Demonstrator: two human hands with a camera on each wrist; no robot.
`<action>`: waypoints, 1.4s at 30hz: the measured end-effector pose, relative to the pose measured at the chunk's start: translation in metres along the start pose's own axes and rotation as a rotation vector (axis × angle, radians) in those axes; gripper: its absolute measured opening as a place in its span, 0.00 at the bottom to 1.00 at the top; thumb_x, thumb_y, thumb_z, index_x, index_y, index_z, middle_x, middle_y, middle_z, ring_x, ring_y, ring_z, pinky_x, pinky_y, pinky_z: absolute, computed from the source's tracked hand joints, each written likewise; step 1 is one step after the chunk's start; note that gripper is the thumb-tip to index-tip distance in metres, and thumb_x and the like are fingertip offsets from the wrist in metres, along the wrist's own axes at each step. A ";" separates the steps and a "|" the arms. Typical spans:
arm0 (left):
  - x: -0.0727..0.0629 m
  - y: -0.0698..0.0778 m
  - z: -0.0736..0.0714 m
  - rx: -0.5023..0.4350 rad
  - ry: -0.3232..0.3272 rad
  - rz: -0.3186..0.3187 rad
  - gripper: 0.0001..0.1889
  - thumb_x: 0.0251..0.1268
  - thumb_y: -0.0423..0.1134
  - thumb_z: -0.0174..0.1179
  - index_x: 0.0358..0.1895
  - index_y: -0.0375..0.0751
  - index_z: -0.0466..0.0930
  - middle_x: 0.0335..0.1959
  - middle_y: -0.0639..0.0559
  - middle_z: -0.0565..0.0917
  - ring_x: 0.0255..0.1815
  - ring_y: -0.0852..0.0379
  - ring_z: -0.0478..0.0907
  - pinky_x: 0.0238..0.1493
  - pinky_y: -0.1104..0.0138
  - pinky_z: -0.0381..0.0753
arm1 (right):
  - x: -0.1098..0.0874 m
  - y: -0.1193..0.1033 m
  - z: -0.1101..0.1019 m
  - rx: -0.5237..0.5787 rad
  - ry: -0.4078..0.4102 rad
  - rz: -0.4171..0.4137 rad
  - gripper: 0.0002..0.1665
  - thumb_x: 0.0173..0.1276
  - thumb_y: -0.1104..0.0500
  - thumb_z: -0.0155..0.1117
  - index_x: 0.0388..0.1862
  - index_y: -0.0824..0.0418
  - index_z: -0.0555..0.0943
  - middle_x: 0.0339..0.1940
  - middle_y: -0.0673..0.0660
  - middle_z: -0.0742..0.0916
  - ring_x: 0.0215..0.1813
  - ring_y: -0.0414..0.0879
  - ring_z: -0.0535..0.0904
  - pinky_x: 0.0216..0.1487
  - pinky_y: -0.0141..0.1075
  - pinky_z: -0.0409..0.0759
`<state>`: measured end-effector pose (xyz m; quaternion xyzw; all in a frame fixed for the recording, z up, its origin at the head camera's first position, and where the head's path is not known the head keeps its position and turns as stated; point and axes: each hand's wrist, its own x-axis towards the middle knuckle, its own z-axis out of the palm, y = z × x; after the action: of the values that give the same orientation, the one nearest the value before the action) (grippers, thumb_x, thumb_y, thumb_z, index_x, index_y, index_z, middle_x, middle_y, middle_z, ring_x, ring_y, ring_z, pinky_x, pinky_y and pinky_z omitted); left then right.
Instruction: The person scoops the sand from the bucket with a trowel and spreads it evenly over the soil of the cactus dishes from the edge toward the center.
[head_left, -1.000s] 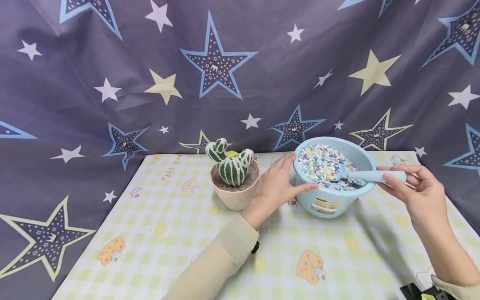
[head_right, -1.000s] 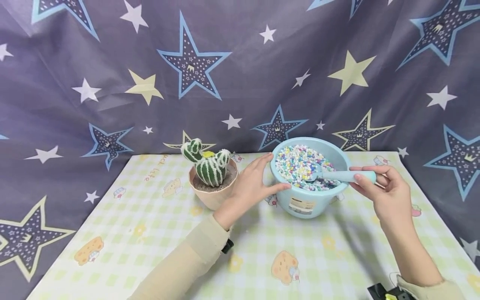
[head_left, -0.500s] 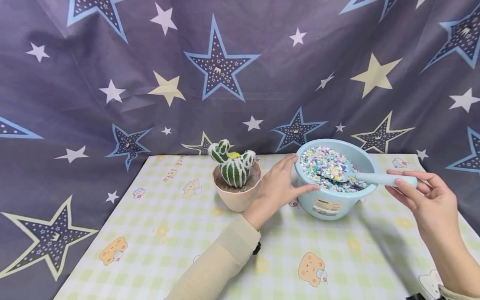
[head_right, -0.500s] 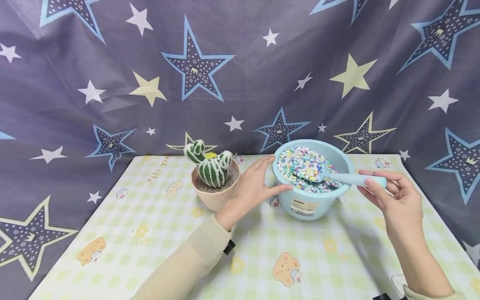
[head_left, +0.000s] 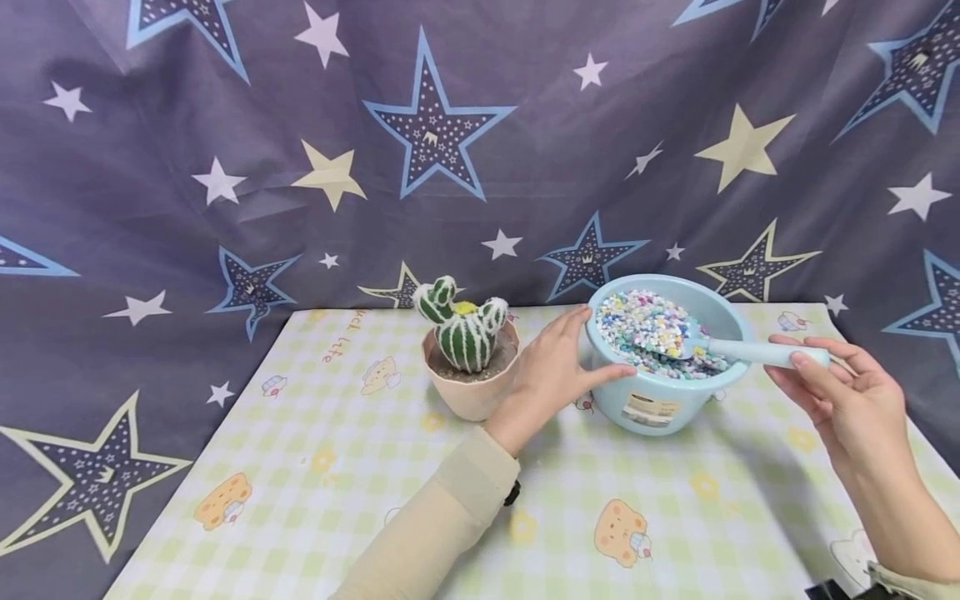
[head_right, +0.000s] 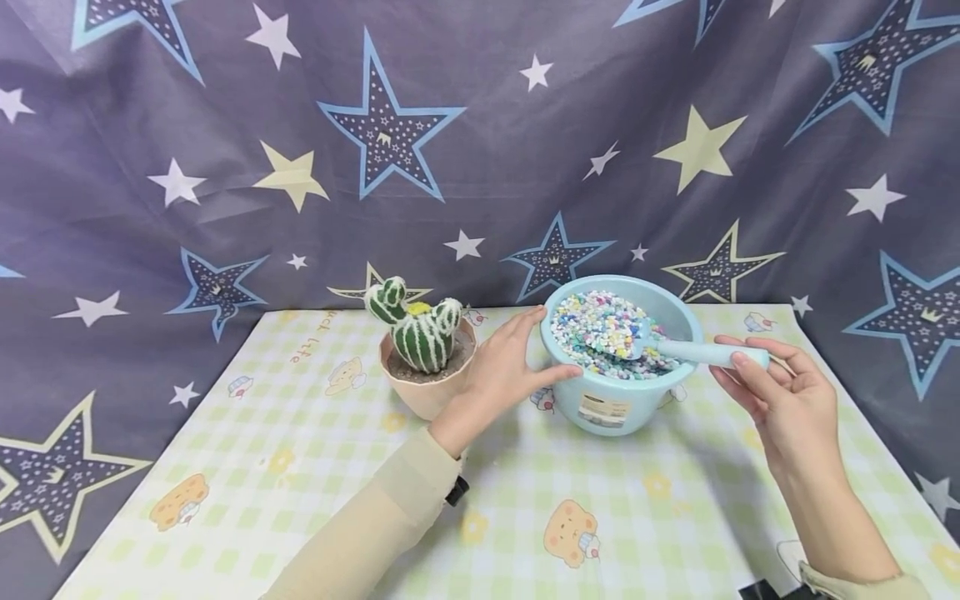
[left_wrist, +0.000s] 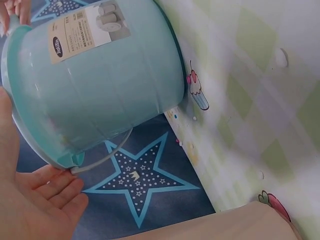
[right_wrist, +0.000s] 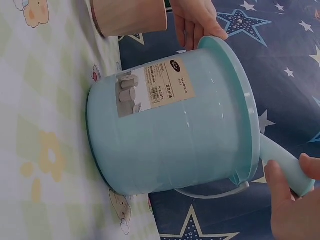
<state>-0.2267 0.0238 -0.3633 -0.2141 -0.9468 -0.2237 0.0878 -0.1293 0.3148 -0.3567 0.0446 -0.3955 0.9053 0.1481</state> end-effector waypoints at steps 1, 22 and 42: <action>0.000 -0.001 -0.001 -0.002 0.001 0.001 0.55 0.48 0.80 0.57 0.77 0.50 0.60 0.78 0.57 0.64 0.77 0.55 0.65 0.73 0.59 0.72 | 0.001 0.001 0.000 0.004 0.005 0.009 0.15 0.70 0.81 0.49 0.47 0.71 0.80 0.44 0.67 0.90 0.44 0.56 0.90 0.46 0.42 0.86; 0.004 -0.002 -0.008 -0.011 -0.043 -0.015 0.55 0.49 0.79 0.59 0.78 0.51 0.60 0.78 0.58 0.63 0.78 0.58 0.63 0.74 0.60 0.70 | 0.012 0.004 -0.003 0.116 0.029 0.083 0.12 0.71 0.80 0.49 0.45 0.71 0.78 0.44 0.67 0.90 0.43 0.58 0.90 0.45 0.46 0.86; -0.010 -0.004 -0.027 -0.234 -0.029 -0.023 0.40 0.59 0.59 0.68 0.74 0.54 0.66 0.72 0.55 0.73 0.72 0.54 0.72 0.71 0.59 0.74 | 0.016 -0.002 0.002 0.141 0.005 0.067 0.14 0.70 0.81 0.48 0.43 0.72 0.79 0.44 0.68 0.90 0.43 0.59 0.89 0.43 0.47 0.86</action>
<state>-0.2176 0.0047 -0.3438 -0.2153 -0.9178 -0.3306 0.0458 -0.1441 0.3179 -0.3505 0.0394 -0.3316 0.9355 0.1153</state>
